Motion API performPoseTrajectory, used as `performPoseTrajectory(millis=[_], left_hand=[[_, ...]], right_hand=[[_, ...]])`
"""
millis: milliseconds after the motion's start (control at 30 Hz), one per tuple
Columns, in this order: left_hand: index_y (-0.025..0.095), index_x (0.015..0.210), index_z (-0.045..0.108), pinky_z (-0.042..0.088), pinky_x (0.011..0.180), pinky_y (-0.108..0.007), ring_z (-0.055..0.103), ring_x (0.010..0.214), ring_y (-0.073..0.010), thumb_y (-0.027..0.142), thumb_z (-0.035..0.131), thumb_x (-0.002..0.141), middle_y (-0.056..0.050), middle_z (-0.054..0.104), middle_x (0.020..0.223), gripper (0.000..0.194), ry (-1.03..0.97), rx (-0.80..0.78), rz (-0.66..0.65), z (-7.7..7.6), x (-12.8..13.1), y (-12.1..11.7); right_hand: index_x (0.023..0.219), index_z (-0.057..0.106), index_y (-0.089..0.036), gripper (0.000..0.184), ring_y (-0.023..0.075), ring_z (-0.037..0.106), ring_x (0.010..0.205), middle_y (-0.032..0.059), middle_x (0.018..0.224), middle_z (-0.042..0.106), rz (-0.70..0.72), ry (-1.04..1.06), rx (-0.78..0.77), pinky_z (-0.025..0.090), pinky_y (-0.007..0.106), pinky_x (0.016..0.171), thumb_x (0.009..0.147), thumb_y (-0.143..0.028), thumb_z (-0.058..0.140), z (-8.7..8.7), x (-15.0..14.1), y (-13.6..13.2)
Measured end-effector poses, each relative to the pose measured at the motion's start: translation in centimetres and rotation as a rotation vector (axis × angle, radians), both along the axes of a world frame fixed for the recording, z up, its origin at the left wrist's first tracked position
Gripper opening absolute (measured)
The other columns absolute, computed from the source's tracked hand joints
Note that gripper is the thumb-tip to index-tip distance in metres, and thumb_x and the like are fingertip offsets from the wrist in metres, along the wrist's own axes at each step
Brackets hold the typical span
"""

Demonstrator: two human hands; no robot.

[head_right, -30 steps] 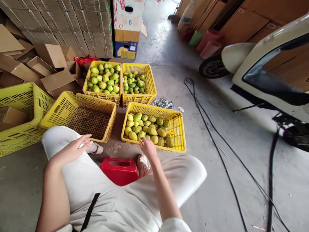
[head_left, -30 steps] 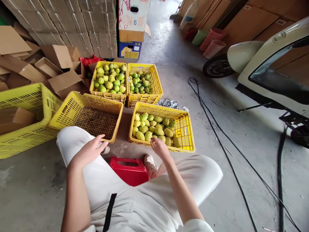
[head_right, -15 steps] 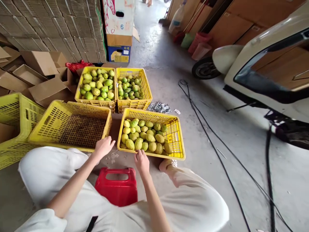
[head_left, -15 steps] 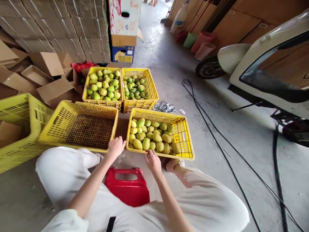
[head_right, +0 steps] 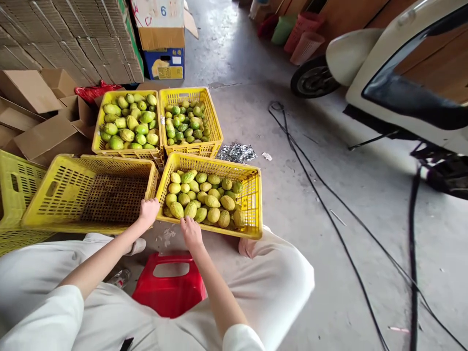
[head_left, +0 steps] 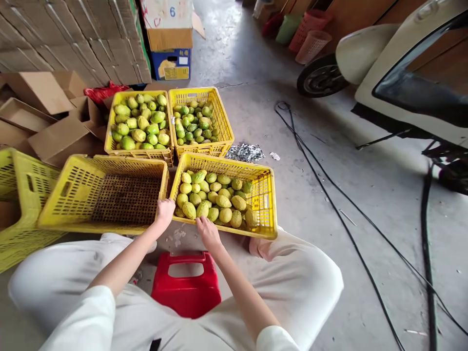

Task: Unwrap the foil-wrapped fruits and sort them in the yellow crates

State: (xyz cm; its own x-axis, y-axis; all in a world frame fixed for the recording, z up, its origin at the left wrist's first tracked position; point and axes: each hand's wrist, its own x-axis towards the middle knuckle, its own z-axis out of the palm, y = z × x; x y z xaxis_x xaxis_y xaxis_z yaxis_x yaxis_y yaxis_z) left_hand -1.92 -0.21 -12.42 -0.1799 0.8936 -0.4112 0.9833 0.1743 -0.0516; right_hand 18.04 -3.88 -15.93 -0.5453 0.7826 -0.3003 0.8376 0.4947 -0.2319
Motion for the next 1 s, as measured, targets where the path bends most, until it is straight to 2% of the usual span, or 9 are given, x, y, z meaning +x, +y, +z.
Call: performPoseTrajectory(millis=[133, 200, 300, 367, 400, 500, 600, 767, 1000], left_hand=[[0.001, 0.122, 0.063, 0.043, 0.099, -0.051, 0.063, 0.116, -0.0392, 0.015, 0.035, 0.099, -0.032, 0.066, 0.120, 0.039, 0.001, 0.037, -0.127, 1.2, -0.6, -0.1], [0.009, 0.129, 0.062, 0.038, 0.108, -0.049, 0.055, 0.129, -0.0357, 0.018, 0.037, 0.100, -0.026, 0.062, 0.134, 0.040, -0.043, 0.042, -0.234, 1.2, -0.7, -0.1], [0.020, 0.126, 0.066, 0.028, 0.121, -0.043, 0.049, 0.139, -0.0279, 0.021, 0.044, 0.099, -0.015, 0.060, 0.142, 0.035, -0.227, 0.010, -0.502, 0.2, -0.8, -0.7], [0.021, 0.126, 0.067, 0.028, 0.122, -0.044, 0.050, 0.138, -0.0265, 0.017, 0.046, 0.097, -0.013, 0.061, 0.141, 0.036, -0.368, -0.013, -0.613, -1.1, -0.7, -1.7], [0.021, 0.128, 0.066, 0.030, 0.121, -0.045, 0.051, 0.136, -0.0264, 0.015, 0.046, 0.096, -0.013, 0.061, 0.142, 0.039, -0.416, -0.016, -0.615, -1.9, -0.7, -2.3], [0.019, 0.140, 0.059, 0.036, 0.119, -0.046, 0.051, 0.138, -0.0268, 0.010, 0.043, 0.094, -0.013, 0.057, 0.148, 0.049, -0.467, 0.008, -0.500, -3.9, -0.2, -4.5], [0.017, 0.143, 0.056, 0.036, 0.119, -0.049, 0.049, 0.141, -0.0293, 0.009, 0.042, 0.092, -0.016, 0.054, 0.151, 0.053, -0.452, 0.057, -0.369, -5.1, 0.3, -6.5], [0.019, 0.141, 0.059, 0.038, 0.117, -0.051, 0.052, 0.138, -0.0312, 0.009, 0.043, 0.091, -0.016, 0.056, 0.147, 0.054, -0.434, 0.087, -0.236, -5.5, 0.9, -8.4], [0.016, 0.128, 0.064, 0.041, 0.115, -0.051, 0.055, 0.134, -0.0335, 0.011, 0.047, 0.087, -0.019, 0.061, 0.138, 0.044, -0.435, 0.229, -0.151, -5.4, 1.6, -8.5]], right_hand=[[0.110, 0.062, -0.017, 0.025, 0.0243, 0.065, 0.093, 0.0142, 0.108, 0.069, 0.009, -0.011, -0.015, 0.050, 0.034, 0.076, 0.097, -0.006, 0.044, -0.2, -1.2, 0.4], [0.110, 0.062, -0.016, 0.027, 0.0241, 0.065, 0.092, 0.0153, 0.108, 0.069, 0.021, -0.018, -0.016, 0.050, 0.034, 0.074, 0.097, -0.005, 0.042, -0.2, -1.5, 0.4], [0.111, 0.063, -0.015, 0.031, 0.0240, 0.065, 0.088, 0.0163, 0.105, 0.069, 0.044, -0.032, -0.013, 0.049, 0.034, 0.072, 0.098, -0.003, 0.037, 0.0, -1.6, 0.4], [0.111, 0.063, -0.014, 0.032, 0.0236, 0.065, 0.085, 0.0162, 0.102, 0.069, 0.064, -0.040, -0.012, 0.050, 0.034, 0.070, 0.098, -0.003, 0.036, 0.0, -1.5, 0.2], [0.110, 0.063, -0.014, 0.033, 0.0233, 0.065, 0.084, 0.0160, 0.101, 0.069, 0.075, -0.043, -0.013, 0.050, 0.034, 0.069, 0.098, -0.003, 0.036, 0.0, -1.4, 0.0], [0.109, 0.064, -0.014, 0.031, 0.0230, 0.066, 0.083, 0.0154, 0.101, 0.070, 0.104, -0.046, -0.016, 0.050, 0.033, 0.068, 0.097, -0.002, 0.037, 0.0, -1.1, -0.7], [0.107, 0.064, -0.015, 0.029, 0.0226, 0.066, 0.085, 0.0146, 0.101, 0.071, 0.134, -0.039, -0.021, 0.051, 0.033, 0.068, 0.097, -0.003, 0.040, -0.1, -0.8, -1.4], [0.108, 0.064, -0.014, 0.029, 0.0228, 0.065, 0.086, 0.0145, 0.099, 0.070, 0.168, -0.022, -0.017, 0.052, 0.034, 0.069, 0.097, -0.002, 0.040, -0.1, -1.0, -2.0], [0.115, 0.062, -0.012, 0.025, 0.0249, 0.063, 0.097, 0.0157, 0.109, 0.069, 0.150, 0.003, 0.008, 0.051, 0.036, 0.076, 0.101, -0.009, 0.042, 0.4, -0.4, -2.9]])
